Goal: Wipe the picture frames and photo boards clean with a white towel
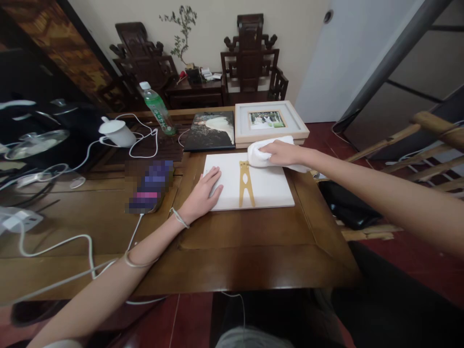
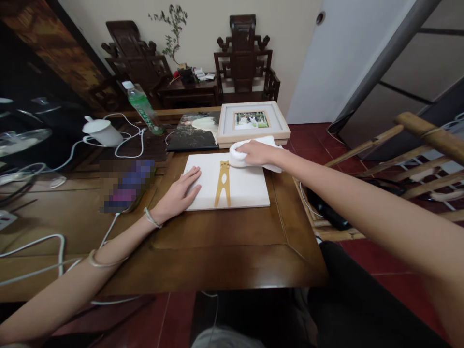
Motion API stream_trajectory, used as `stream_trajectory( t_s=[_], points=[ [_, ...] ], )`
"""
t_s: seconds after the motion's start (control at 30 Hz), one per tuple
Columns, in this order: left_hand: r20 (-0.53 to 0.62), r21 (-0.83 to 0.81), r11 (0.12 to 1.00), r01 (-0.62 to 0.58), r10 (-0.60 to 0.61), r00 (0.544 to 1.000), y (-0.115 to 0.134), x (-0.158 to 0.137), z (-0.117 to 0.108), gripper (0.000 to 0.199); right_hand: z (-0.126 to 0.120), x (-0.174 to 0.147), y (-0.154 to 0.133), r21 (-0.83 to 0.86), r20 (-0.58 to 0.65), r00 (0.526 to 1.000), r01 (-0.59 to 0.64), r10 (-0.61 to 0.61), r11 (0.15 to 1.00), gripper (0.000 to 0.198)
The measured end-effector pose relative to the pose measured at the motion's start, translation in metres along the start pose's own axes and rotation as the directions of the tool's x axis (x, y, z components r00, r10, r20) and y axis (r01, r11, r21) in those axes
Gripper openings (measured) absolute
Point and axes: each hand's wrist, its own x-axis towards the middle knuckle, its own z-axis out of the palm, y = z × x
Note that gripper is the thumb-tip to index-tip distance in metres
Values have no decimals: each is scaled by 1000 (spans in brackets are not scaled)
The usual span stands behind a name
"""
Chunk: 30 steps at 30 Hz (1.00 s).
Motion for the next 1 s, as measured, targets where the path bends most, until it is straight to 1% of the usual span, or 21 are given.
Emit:
stream_trajectory(
  t_s=[0.1, 0.2, 0.3, 0.37, 0.47, 0.53, 0.6, 0.67, 0.73, 0.93, 1.0],
  points=[
    [-2, 1, 1000, -2, 2, 1000, 0, 0, 0, 50, -3, 6, 2, -8, -8, 1000, -29, 28, 1000, 17],
    [-2, 2, 1000, -1, 1, 1000, 0, 0, 1, 50, 0, -6, -3, -38, 1, 1000, 31, -31, 999, 16],
    [-1, 6, 1000, 1, -1, 1000, 0, 0, 2, 50, 10, -34, -17, -17, 45, 995, 93, -92, 996, 20],
    [-3, 5, 1000, 3, -3, 1000, 1, 0, 2, 50, 21, -59, -31, 1, 75, 994, 83, -83, 997, 23],
    [1, 3, 1000, 8, -8, 1000, 2, 1, 2, 50, 37, -98, -54, -11, 101, 995, 6, -5, 1000, 28],
    [7, 3, 1000, 10, -10, 1000, 2, 1, 2, 51, 44, -117, -66, 2, 101, 995, 11, -11, 1000, 32],
    [8, 1, 1000, 11, -11, 1000, 3, 1, 2, 51, 46, -126, -71, 42, 102, 994, 41, -45, 998, 33],
    [8, -4, 1000, 13, -13, 1000, 4, 1, 1, 51, 43, -124, -70, 71, 111, 992, 50, -57, 996, 30],
    [11, -5, 1000, 12, -12, 1000, 4, 1, 1, 51, 37, -111, -63, 70, 115, 992, 51, -59, 996, 26],
    [17, -3, 1000, 14, -14, 1000, 3, 1, 0, 51, 17, -47, -28, 29, 50, 993, 106, -108, 994, 26],
    [23, -3, 1000, 16, -16, 1000, 3, 1, -1, 52, 11, -27, -15, 21, 33, 994, 104, -105, 994, 24]
  ],
)
